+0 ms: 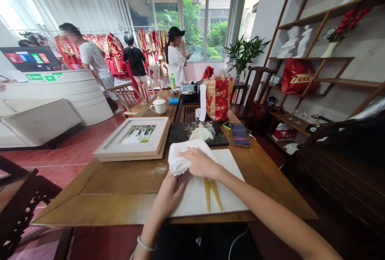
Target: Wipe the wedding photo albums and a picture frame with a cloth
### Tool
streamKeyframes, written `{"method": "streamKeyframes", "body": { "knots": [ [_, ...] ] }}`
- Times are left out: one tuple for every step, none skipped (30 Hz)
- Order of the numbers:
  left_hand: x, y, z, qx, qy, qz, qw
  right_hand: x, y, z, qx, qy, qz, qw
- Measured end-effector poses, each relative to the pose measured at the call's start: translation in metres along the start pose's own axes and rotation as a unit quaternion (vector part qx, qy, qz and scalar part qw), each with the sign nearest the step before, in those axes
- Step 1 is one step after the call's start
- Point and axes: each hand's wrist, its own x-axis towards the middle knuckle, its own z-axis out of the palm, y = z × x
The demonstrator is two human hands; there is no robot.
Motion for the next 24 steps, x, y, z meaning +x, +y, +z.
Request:
{"method": "streamKeyframes", "body": {
  "knots": [
    [0.0,-0.001,0.0,-0.004,0.008,0.0,1.0,0.006,-0.006,0.004,0.0,-0.003,-0.01,1.0],
    [-0.001,-0.001,0.001,-0.009,0.014,0.001,1.0,0.009,-0.011,0.007,-0.001,-0.004,-0.016,1.0],
    [-0.001,-0.001,0.001,-0.016,0.017,0.001,1.0,0.011,-0.014,0.009,-0.003,-0.003,-0.017,1.0],
    [-0.002,-0.001,0.0,-0.021,0.017,0.0,1.0,0.011,-0.016,0.011,-0.007,0.0,-0.013,1.0],
    [-0.002,-0.001,0.0,-0.025,0.015,-0.002,1.0,0.009,-0.015,0.011,-0.013,0.005,-0.005,1.0],
    [-0.002,0.0,-0.001,-0.026,0.009,-0.005,1.0,0.005,-0.013,0.011,-0.019,0.012,0.006,1.0],
    [-0.002,0.0,-0.002,-0.024,0.0,-0.007,1.0,0.0,-0.008,0.01,-0.025,0.018,0.02,0.999],
    [-0.001,-0.001,-0.002,-0.02,-0.007,-0.01,1.0,-0.007,-0.002,0.007,-0.032,0.025,0.035,0.999],
    [-0.002,-0.001,-0.003,-0.015,-0.012,-0.014,1.0,-0.015,0.006,0.005,-0.039,0.032,0.052,0.997],
    [-0.002,-0.002,-0.003,-0.011,-0.014,-0.019,1.0,-0.023,0.014,0.002,-0.046,0.037,0.07,0.996],
    [-0.002,-0.004,-0.003,-0.008,-0.015,-0.025,1.0,-0.033,0.023,-0.001,-0.052,0.041,0.088,0.994],
    [-0.002,-0.005,-0.003,-0.007,-0.014,-0.031,0.999,-0.042,0.032,-0.004,-0.058,0.045,0.105,0.992],
    [-0.003,-0.006,-0.003,-0.006,-0.012,-0.036,0.999,-0.051,0.04,-0.006,-0.063,0.049,0.121,0.989],
    [-0.003,-0.008,-0.002,-0.005,-0.011,-0.038,0.999,-0.06,0.047,-0.008,-0.067,0.053,0.134,0.987],
    [-0.003,-0.009,-0.001,-0.004,-0.009,-0.037,0.999,-0.069,0.052,-0.009,-0.07,0.056,0.142,0.986],
    [-0.004,-0.009,-0.001,-0.004,-0.006,-0.036,0.999,-0.077,0.055,-0.009,-0.073,0.057,0.147,0.985],
    [-0.004,-0.01,0.0,-0.003,-0.004,-0.034,0.999,-0.085,0.056,-0.008,-0.075,0.057,0.148,0.985],
    [-0.004,-0.01,0.001,-0.002,-0.002,-0.032,0.999,-0.093,0.054,-0.005,-0.077,0.056,0.146,0.985],
    [-0.004,-0.01,0.001,-0.002,-0.001,-0.032,0.999,-0.102,0.05,-0.002,-0.078,0.054,0.143,0.985],
    [-0.003,-0.009,0.001,-0.002,-0.001,-0.032,0.999,-0.111,0.045,0.002,-0.079,0.052,0.139,0.986],
    [-0.003,-0.009,0.002,-0.002,0.0,-0.033,0.999,-0.121,0.038,0.007,-0.08,0.05,0.136,0.986],
    [-0.003,-0.008,0.002,-0.002,-0.001,-0.034,0.999,-0.132,0.031,0.011,-0.079,0.045,0.135,0.987],
    [-0.003,-0.007,0.002,-0.002,-0.001,-0.037,0.999,-0.144,0.023,0.016,-0.076,0.037,0.134,0.987],
    [-0.003,-0.007,0.002,-0.002,-0.002,-0.039,0.999,-0.155,0.016,0.019,-0.07,0.026,0.132,0.988]
  ]
}}
